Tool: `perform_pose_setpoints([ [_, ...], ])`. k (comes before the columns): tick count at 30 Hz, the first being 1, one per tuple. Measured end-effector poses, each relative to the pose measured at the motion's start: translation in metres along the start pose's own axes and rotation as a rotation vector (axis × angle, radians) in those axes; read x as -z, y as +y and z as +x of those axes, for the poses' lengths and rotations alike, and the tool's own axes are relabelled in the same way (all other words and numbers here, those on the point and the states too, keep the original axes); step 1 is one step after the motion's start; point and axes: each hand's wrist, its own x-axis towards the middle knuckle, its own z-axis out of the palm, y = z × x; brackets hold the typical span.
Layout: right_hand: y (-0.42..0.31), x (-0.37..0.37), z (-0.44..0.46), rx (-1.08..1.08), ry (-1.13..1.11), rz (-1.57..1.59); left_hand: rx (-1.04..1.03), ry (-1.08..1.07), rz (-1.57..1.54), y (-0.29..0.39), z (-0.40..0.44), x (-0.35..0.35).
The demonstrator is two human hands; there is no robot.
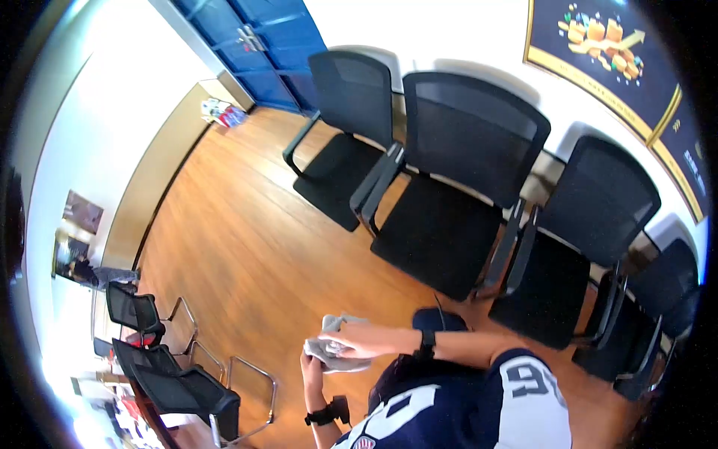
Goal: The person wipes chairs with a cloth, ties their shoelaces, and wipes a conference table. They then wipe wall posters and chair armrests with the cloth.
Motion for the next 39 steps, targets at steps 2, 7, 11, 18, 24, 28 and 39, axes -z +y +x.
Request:
perform_pose_setpoints([
  [2, 0.002, 0.004, 0.037, 0.042, 0.03, 0.135, -0.134, -0.131, -0.071, 0.035, 0.02, 0.009],
  [7, 0.063, 0.031, 0.121, -0.048, 0.054, 0.178, -0.074, -0.344, -0.069, 0.03, 0.113, 0.029],
  [11, 0.12, 0.073, 0.22, -0.082, 0.135, 0.114, -0.103, -0.169, -0.048, 0.062, 0.216, 0.037],
  [18, 0.178, 0.161, 0.429, 0.046, 0.159, 0.049, -0.264, 0.153, 0.044, 0.195, 0.397, 0.106],
  [24, 0.205, 0.245, 0.543, 0.188, 0.235, -0.097, -0.246, 0.322, -0.002, 0.236, 0.497, 0.173],
  [28, 0.233, 0.302, 0.584, 0.012, 0.241, 0.004, -0.21, 0.434, 0.149, 0.218, 0.576, 0.247],
  [39, 0.34, 0.384, 0.769, -0.309, 0.565, 0.004, -0.336, 0.173, 0.161, 0.349, 0.91, 0.358],
])
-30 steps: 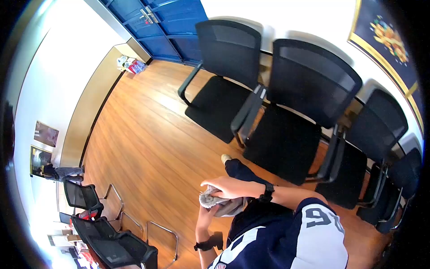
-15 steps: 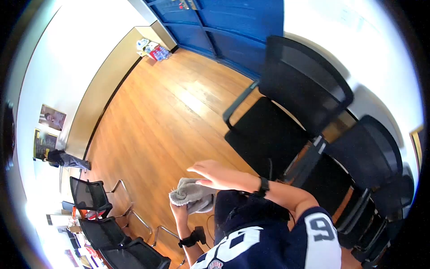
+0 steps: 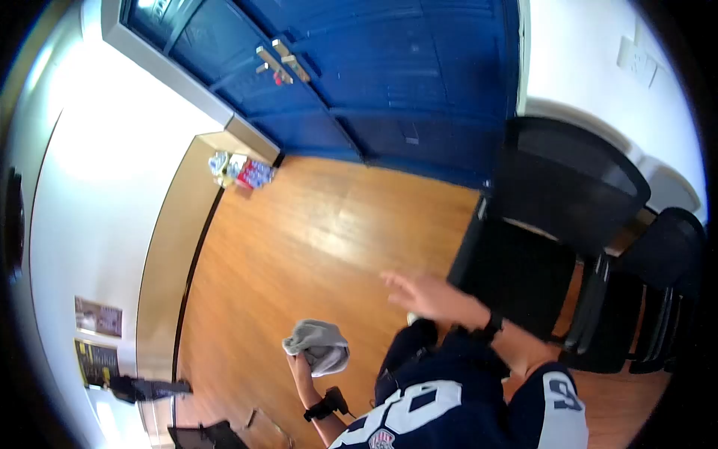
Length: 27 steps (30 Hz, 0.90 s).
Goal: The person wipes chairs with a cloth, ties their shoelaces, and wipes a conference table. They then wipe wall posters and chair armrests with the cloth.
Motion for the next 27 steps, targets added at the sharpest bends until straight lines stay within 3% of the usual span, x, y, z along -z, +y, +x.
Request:
perform_pose_setpoints([
  [3, -0.027, -0.005, 0.05, 0.109, -0.048, -0.04, 0.013, -0.335, 0.007, 0.028, 0.103, -0.064],
  [5, -0.023, 0.0, 0.059, 0.015, -0.059, -0.066, 0.017, -0.48, 0.192, 0.061, 0.141, -0.106],
  [7, -0.008, 0.009, 0.067, -0.106, -0.007, -0.108, -0.011, -0.629, 0.007, 0.075, 0.171, -0.157],
  [8, 0.003, 0.02, 0.069, -0.184, 0.04, -0.143, 0.078, -0.662, -0.09, 0.09, 0.18, -0.184],
  [9, 0.012, 0.03, 0.073, -0.263, 0.084, -0.18, 0.114, -0.766, -0.004, 0.1, 0.19, -0.206],
  [10, 0.021, 0.038, 0.079, -0.315, 0.168, -0.164, -0.009, -0.837, -0.086, 0.07, 0.203, -0.232],
  [13, 0.052, 0.067, 0.115, -0.437, 0.367, -0.153, -0.186, -1.001, -0.058, 0.099, 0.217, -0.294],
  [16, 0.09, 0.092, 0.184, -0.288, 0.475, -0.227, -0.162, -1.014, -0.118, 0.095, 0.255, -0.347],
  [19, 0.125, 0.134, 0.255, -0.282, 0.459, -0.306, 0.037, -1.052, -0.288, 0.117, 0.319, -0.407],
  [24, 0.16, 0.247, 0.326, -0.25, 0.546, -0.324, -0.31, -1.114, -0.132, 0.227, 0.389, -0.494],
  [27, 0.16, 0.317, 0.368, -0.274, 0.467, -0.34, -0.372, -1.06, -0.091, 0.26, 0.432, -0.535],
])
